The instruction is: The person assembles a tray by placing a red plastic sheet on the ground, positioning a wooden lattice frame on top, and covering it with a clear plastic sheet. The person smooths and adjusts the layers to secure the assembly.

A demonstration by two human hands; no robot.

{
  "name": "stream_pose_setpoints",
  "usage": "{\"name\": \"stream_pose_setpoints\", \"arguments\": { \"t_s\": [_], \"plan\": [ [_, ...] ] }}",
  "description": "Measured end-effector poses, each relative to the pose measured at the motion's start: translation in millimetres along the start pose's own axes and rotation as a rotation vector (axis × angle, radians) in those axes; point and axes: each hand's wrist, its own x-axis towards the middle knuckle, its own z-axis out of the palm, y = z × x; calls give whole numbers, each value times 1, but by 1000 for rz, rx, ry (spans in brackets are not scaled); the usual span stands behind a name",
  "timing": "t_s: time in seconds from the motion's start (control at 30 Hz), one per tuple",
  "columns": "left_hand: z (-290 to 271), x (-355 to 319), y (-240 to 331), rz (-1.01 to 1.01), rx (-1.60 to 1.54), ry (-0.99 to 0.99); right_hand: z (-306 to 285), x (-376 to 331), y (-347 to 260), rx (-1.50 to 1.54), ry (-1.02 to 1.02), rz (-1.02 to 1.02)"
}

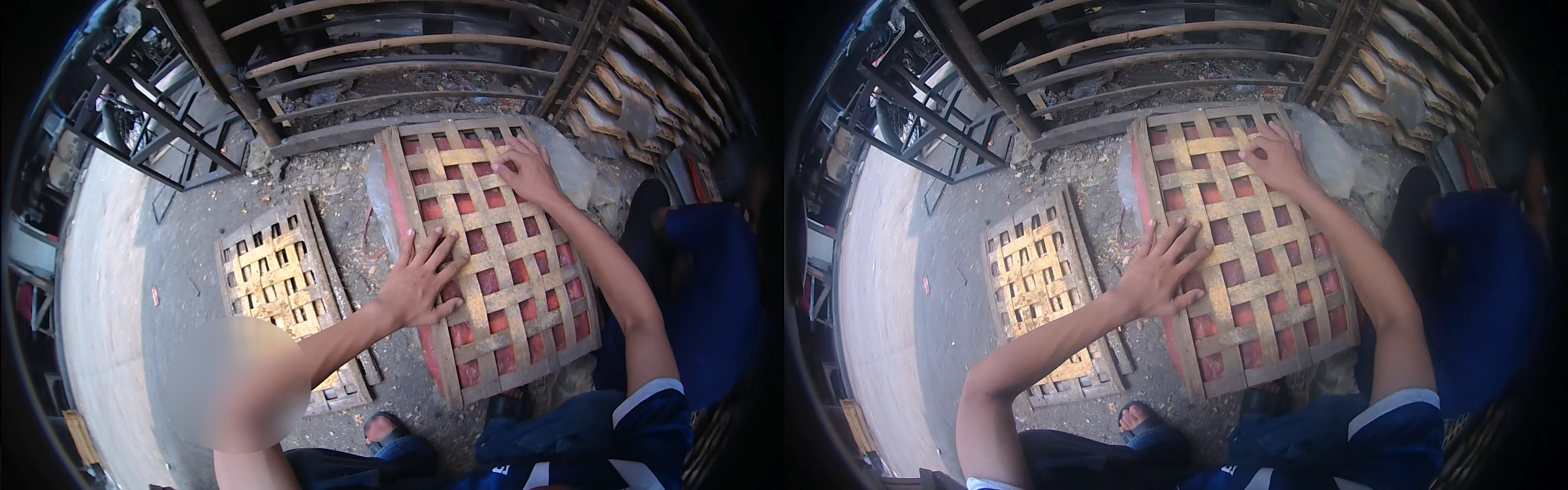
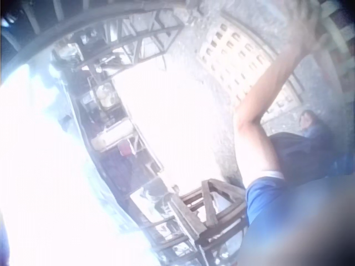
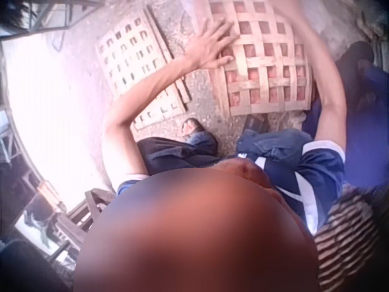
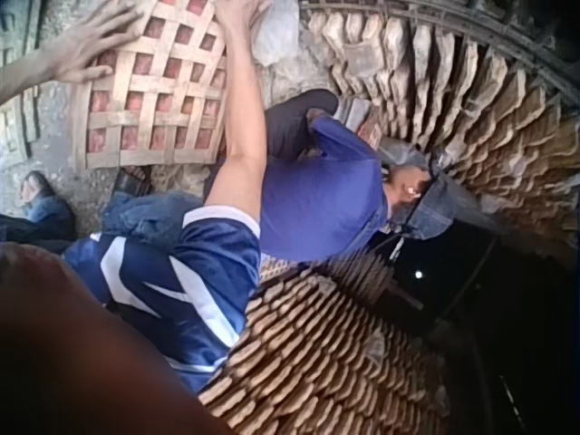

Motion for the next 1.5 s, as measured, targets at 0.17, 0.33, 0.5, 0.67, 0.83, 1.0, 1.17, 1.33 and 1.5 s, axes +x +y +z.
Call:
{"name": "stream_pose_setpoints", "arguments": {
  "t_s": [0.17, 0.33, 0.5, 0.67, 0.83, 1.0, 1.17, 1.33, 1.5],
  "plan": [
    [-1, 0, -1, 2, -5, 17, 35, 13, -43, 161, 40, 151],
    [0, 1, -1, 10, -1, 27, 52, 26, -47, 156, 84, 299],
    [-1, 3, 0, 14, 19, 0, 54, 31, -46, 100, 78, 355],
    [0, 0, -1, 15, 25, 2, 26, 34, -27, 280, 20, 271],
    [0, -3, -4, 1, 30, -9, -22, 10, 16, -309, 238, -409],
    [1, 6, 2, 29, 38, 2, -69, -24, 101, -808, 114, 92],
    [1, -1, -2, 16, 17, 11, -62, -43, 96, -661, -11, 326],
    [1, 6, 3, 31, 27, 6, -25, -29, 57, -281, 126, 6],
    [-9, 1, 0, 14, 92, -100, 13, 4, -44, -65, 43, -346]
  ]
}}
